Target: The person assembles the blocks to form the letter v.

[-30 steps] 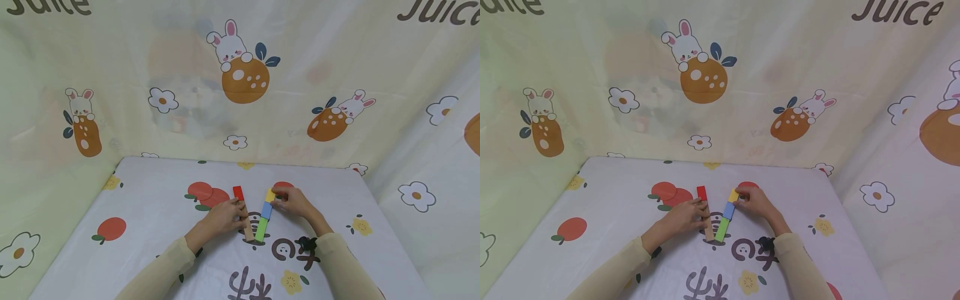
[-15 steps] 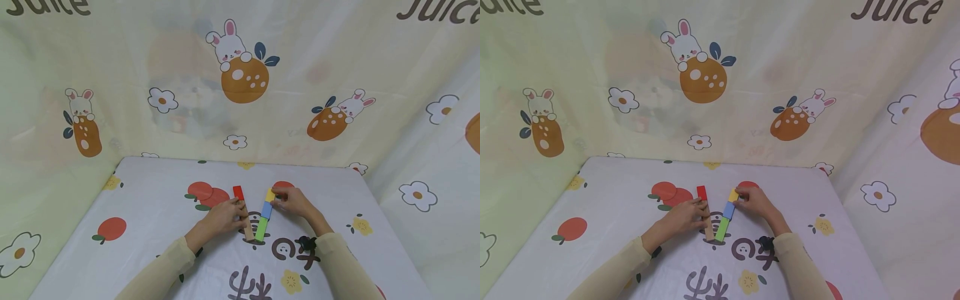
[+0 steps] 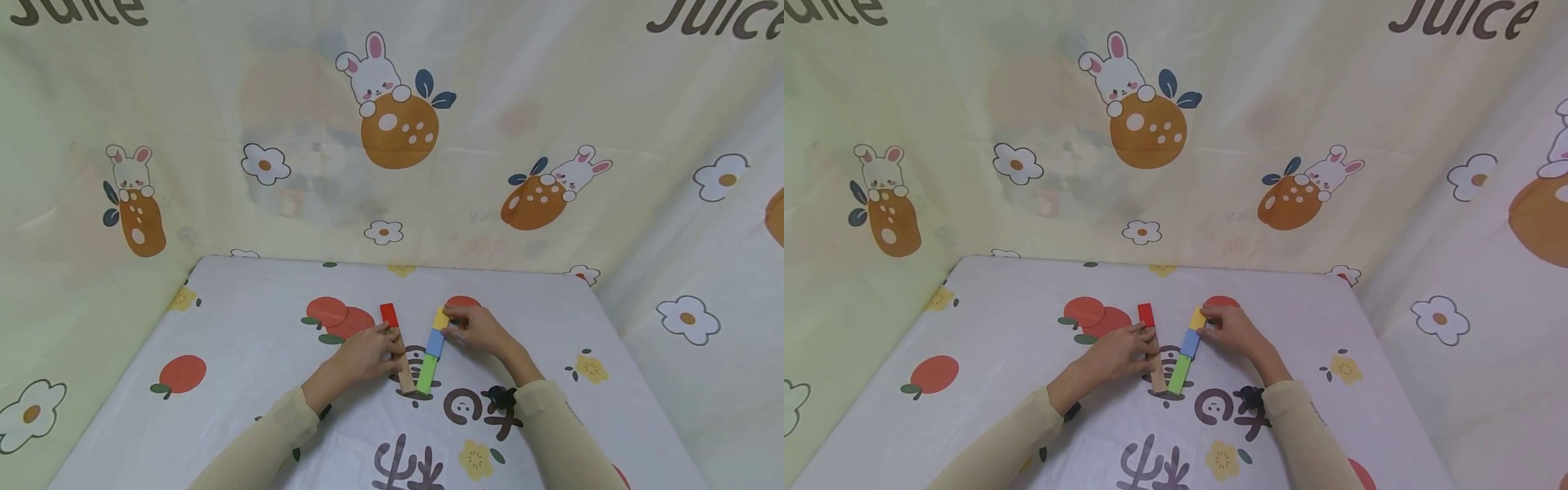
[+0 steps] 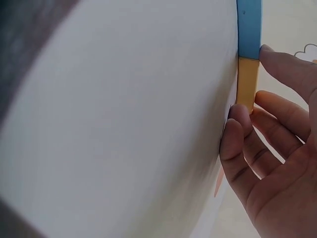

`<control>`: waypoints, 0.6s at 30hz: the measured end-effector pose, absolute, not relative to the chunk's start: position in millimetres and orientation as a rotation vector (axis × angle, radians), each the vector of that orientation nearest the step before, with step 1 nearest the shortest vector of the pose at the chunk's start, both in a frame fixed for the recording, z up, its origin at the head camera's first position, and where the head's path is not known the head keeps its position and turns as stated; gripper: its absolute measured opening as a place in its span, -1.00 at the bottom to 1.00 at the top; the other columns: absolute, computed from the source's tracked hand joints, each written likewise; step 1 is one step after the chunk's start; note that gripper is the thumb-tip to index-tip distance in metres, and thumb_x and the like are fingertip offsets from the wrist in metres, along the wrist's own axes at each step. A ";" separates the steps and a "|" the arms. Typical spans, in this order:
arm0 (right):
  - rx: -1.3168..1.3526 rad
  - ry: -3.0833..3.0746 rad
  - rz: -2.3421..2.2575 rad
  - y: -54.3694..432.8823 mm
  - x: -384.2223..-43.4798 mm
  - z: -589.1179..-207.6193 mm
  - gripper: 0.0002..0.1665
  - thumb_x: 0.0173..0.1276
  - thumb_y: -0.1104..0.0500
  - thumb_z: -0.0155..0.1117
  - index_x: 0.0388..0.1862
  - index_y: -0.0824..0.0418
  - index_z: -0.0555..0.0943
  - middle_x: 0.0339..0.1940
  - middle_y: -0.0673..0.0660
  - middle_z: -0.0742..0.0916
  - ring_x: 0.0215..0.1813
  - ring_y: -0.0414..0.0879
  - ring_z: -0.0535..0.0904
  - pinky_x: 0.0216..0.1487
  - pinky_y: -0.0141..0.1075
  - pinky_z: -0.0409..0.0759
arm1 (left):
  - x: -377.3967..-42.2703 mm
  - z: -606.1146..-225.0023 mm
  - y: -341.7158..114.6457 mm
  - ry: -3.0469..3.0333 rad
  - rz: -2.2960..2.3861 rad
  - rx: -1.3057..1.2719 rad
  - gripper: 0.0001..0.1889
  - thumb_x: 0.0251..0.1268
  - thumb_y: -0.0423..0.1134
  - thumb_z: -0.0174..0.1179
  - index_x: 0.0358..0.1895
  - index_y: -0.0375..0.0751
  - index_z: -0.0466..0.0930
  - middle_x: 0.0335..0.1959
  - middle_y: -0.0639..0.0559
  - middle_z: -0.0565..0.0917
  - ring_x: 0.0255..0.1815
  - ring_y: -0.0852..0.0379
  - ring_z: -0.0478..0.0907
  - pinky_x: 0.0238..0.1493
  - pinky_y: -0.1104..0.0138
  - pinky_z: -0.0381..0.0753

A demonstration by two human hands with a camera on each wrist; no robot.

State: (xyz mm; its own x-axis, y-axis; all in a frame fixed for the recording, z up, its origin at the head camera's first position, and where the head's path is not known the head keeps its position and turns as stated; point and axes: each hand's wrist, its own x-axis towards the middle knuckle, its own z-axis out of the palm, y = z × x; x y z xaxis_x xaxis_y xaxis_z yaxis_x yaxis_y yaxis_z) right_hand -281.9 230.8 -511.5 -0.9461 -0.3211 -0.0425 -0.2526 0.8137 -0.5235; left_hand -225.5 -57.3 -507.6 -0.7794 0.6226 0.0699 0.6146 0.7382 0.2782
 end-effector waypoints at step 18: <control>-0.533 2.867 -0.776 234.9 -273.9 -506.4 -0.31 0.45 0.01 0.46 0.49 0.19 0.56 0.41 0.23 0.70 -0.06 -0.04 0.58 0.04 -0.18 0.67 | -225.0 -504.8 -58.4 2.896 0.433 1.120 -0.63 0.37 0.06 0.44 0.11 -0.01 0.84 0.40 -0.11 0.68 0.50 -0.19 0.55 0.42 0.10 0.63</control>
